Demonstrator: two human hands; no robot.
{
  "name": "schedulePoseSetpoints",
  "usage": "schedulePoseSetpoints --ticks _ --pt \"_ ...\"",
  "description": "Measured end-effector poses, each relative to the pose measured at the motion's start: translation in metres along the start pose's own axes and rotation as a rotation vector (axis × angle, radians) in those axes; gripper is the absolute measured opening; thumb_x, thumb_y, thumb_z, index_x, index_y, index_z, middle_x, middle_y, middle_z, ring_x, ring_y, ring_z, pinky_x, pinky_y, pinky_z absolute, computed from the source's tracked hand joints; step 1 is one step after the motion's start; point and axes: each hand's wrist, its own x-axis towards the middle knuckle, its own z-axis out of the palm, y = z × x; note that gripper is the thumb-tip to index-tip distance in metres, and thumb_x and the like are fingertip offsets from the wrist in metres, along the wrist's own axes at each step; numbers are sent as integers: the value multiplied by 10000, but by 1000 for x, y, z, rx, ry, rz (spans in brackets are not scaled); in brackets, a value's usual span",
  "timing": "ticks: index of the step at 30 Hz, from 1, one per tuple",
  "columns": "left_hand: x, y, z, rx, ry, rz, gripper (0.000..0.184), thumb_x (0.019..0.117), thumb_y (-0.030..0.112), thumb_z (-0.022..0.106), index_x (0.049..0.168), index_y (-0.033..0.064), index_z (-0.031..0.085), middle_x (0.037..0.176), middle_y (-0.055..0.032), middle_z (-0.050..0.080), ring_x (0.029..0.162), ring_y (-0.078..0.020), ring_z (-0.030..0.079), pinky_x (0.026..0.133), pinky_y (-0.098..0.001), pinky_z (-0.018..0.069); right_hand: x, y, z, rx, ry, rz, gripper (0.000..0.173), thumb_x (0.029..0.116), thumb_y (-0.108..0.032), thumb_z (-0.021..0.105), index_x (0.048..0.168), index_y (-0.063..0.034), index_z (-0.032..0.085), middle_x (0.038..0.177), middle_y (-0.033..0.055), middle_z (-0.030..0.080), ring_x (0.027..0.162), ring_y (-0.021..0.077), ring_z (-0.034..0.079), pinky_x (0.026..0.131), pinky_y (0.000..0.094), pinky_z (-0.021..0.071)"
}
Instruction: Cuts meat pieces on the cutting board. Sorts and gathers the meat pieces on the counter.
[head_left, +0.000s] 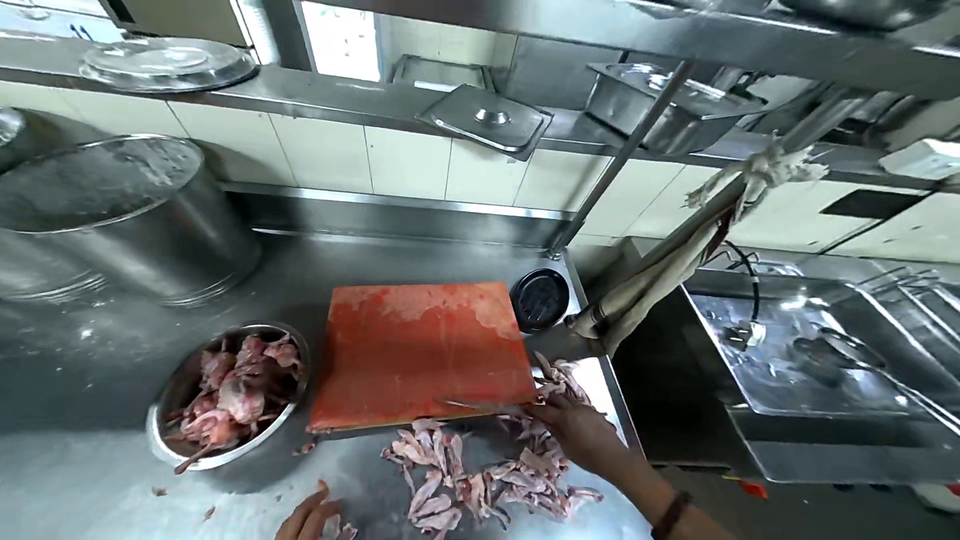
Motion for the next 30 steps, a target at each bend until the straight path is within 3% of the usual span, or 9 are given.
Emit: schedulePoseSetpoints --ticks 2,6,8,10,13,18,23,27,30 --pt "23 5 -5 22 23 29 382 901 204 715 1240 29 698 1424 -261 564 1341 -444 523 1124 -585 429 -17 -17 1 60 74 19 452 1003 -195 561 1409 -388 612 1277 108 676 1127 355 669 886 597 564" --pt "55 12 -21 90 176 38 344 883 232 738 1196 90 725 1406 -202 598 1304 -399 566 1082 -575 475 -34 -74 17 435 219 198 467 1036 -243 549 1485 -121 518 1183 155 711 956 336 728 852 579 589" --pt "63 11 -32 126 230 16 339 878 244 733 1195 126 730 1380 -151 624 1303 -361 571 1089 -551 475 -27 -92 39 561 118 246 488 1042 -258 535 1496 -91 464 1051 179 712 908 351 715 833 584 575" --pt "64 8 -43 160 212 -26 345 887 253 720 1214 143 725 1394 -127 619 1325 -345 555 1108 -535 462 -22 -102 55 638 72 284 426 1032 -253 543 1412 -61 535 1027 197 709 914 363 709 831 597 567" --pt "69 -2 -61 235 154 -102 363 907 264 702 1246 134 709 1423 -142 599 1356 -347 532 1136 -529 435 -25 -123 58 711 244 299 445 1035 -222 527 1420 2 528 971 210 704 850 364 704 786 588 569" --pt "88 -22 -87 513 263 -158 326 894 226 703 1204 129 726 1319 -138 658 1276 -371 579 1033 -563 486 -24 -140 54 594 74 465 448 1047 -254 522 1458 -79 498 1079 221 715 984 406 707 868 622 546" --pt "103 -47 -103 566 103 -183 287 982 331 619 1214 197 721 1267 -52 703 1229 -288 629 1076 -523 465 -33 -179 58 560 365 437 506 1058 -305 489 1556 -215 477 1214 224 676 965 409 698 812 633 560" --pt "113 -59 -105 528 184 -93 237 966 341 650 1119 199 761 1166 -24 743 1138 -256 679 1044 -500 498 -22 -262 77 596 283 386 543 1033 -238 529 1569 -295 461 1266 272 636 1008 428 687 838 616 572" --pt "126 -66 -118 474 195 -80 221 955 328 663 1089 191 773 1137 -31 754 1120 -275 687 1027 -519 506 -6 -345 95 572 157 303 534 1020 -248 543 1535 -377 495 1302 242 625 986 391 701 812 576 595"
